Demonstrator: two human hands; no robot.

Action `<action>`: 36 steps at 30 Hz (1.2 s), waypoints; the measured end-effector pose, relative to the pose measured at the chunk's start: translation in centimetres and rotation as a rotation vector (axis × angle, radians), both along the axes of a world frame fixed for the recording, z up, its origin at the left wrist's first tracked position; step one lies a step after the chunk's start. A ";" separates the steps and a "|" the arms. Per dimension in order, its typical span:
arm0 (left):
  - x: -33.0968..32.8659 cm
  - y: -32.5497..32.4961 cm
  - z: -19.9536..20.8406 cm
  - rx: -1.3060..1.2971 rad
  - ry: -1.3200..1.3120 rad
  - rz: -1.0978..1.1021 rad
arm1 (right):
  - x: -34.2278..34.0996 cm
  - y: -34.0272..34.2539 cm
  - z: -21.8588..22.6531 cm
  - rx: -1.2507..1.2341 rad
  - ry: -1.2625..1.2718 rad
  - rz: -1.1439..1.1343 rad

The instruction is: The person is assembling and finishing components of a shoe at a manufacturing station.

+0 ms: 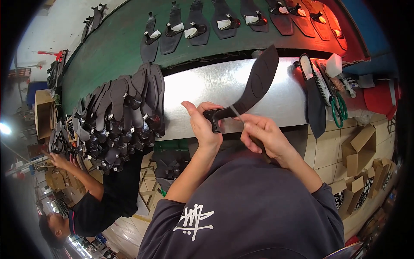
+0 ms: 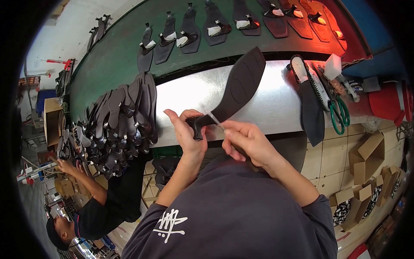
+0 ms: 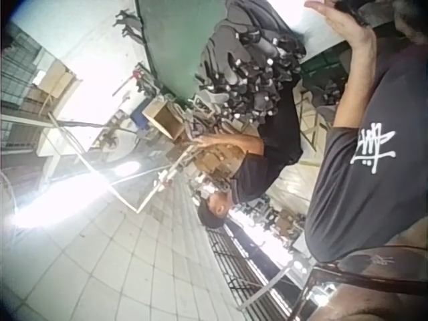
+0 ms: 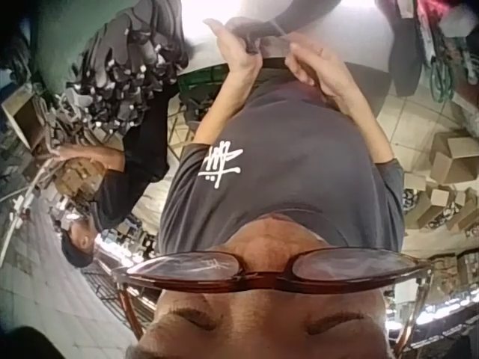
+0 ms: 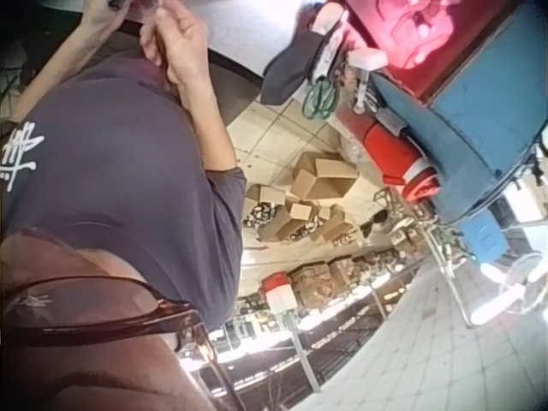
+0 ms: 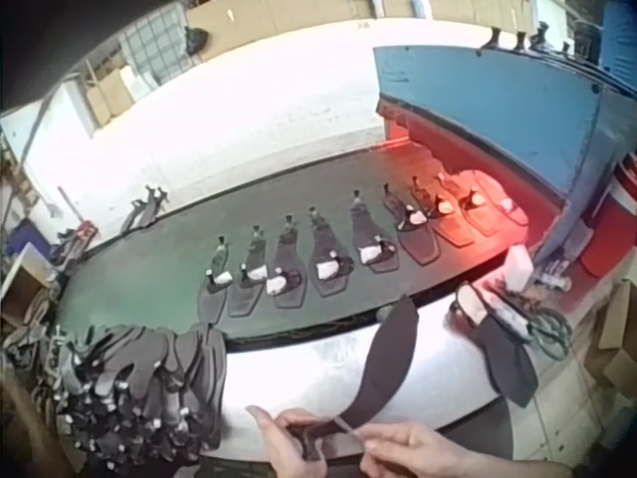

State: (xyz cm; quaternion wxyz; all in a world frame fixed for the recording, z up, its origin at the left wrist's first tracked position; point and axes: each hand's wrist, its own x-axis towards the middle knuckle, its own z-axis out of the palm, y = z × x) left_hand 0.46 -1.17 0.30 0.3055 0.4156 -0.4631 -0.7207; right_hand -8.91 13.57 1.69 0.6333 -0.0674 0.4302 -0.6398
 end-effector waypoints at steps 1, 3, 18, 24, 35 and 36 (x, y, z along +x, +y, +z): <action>-0.1 0.0 0.5 0.032 -0.014 0.023 | 0.3 0.0 0.0 0.000 -0.001 0.000; -0.2 0.1 1.3 0.066 -0.029 0.047 | 1.1 0.0 -0.1 0.041 0.773 0.060; -0.8 -2.2 2.5 0.854 0.104 -0.008 | 2.1 -0.2 1.2 -0.087 1.358 -0.215; -0.4 -0.8 -0.2 0.920 0.576 -0.216 | 2.3 -1.2 0.1 -0.013 1.436 -0.188; -0.8 -1.1 -2.4 0.794 0.550 -0.245 | 2.6 -0.9 0.1 -0.015 1.394 -0.052; -0.9 -1.2 -2.3 0.792 0.553 -0.244 | 2.9 -0.8 0.1 -0.084 1.416 -0.014</action>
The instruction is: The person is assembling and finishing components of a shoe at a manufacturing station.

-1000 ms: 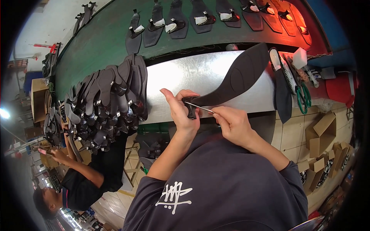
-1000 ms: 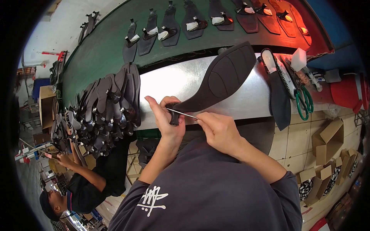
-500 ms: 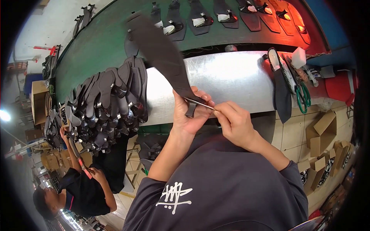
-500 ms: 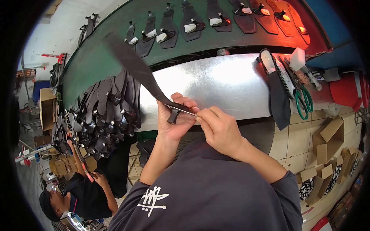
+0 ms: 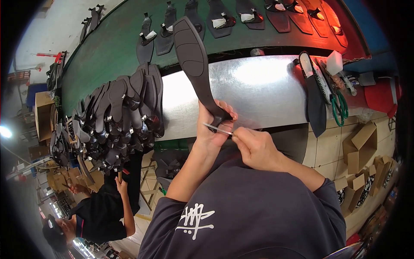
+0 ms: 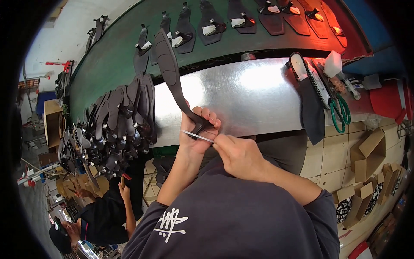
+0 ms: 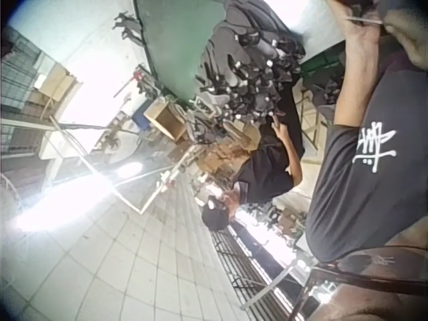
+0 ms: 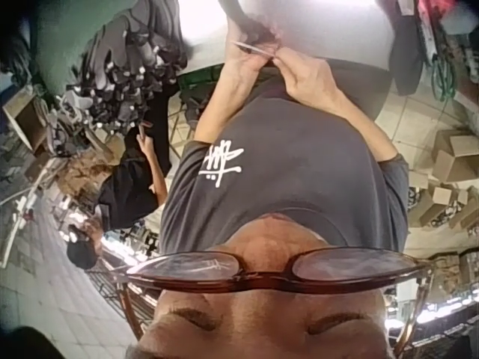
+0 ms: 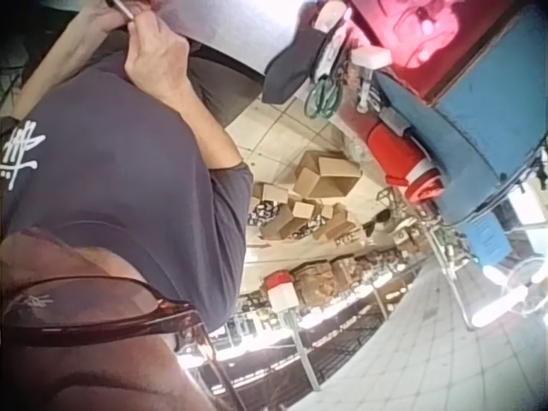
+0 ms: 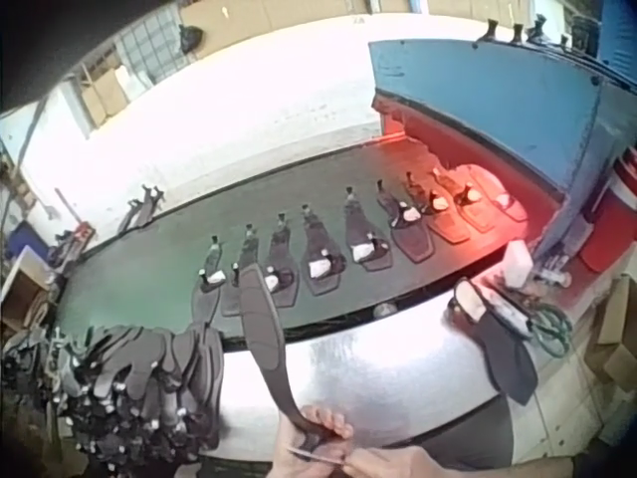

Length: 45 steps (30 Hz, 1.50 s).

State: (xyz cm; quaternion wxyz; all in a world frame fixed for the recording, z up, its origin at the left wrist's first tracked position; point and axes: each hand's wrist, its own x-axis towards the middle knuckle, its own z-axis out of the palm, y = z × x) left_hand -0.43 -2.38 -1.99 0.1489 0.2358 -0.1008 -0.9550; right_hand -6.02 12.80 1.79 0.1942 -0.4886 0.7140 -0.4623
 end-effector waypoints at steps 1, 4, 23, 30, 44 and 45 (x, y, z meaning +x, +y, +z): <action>-0.2 -0.2 0.2 0.000 -0.035 0.007 | 0.4 0.1 0.0 -0.028 0.026 0.068; 0.0 -1.3 1.8 0.004 -0.104 0.059 | 2.0 -0.8 -0.3 -0.094 -0.034 0.050; 6.1 -6.2 7.9 -0.625 -0.244 0.074 | -1.7 -3.2 5.0 0.034 -0.904 0.075; 1.4 -1.5 4.1 -0.135 -0.163 0.065 | -1.4 -2.2 2.5 0.071 -1.013 0.133; -0.7 1.1 5.1 -0.211 -0.242 0.261 | -0.4 -1.8 0.6 -0.139 -1.134 0.018; -0.7 1.1 4.9 -0.210 -0.242 0.258 | -0.5 -1.8 0.4 -0.139 -1.134 0.015</action>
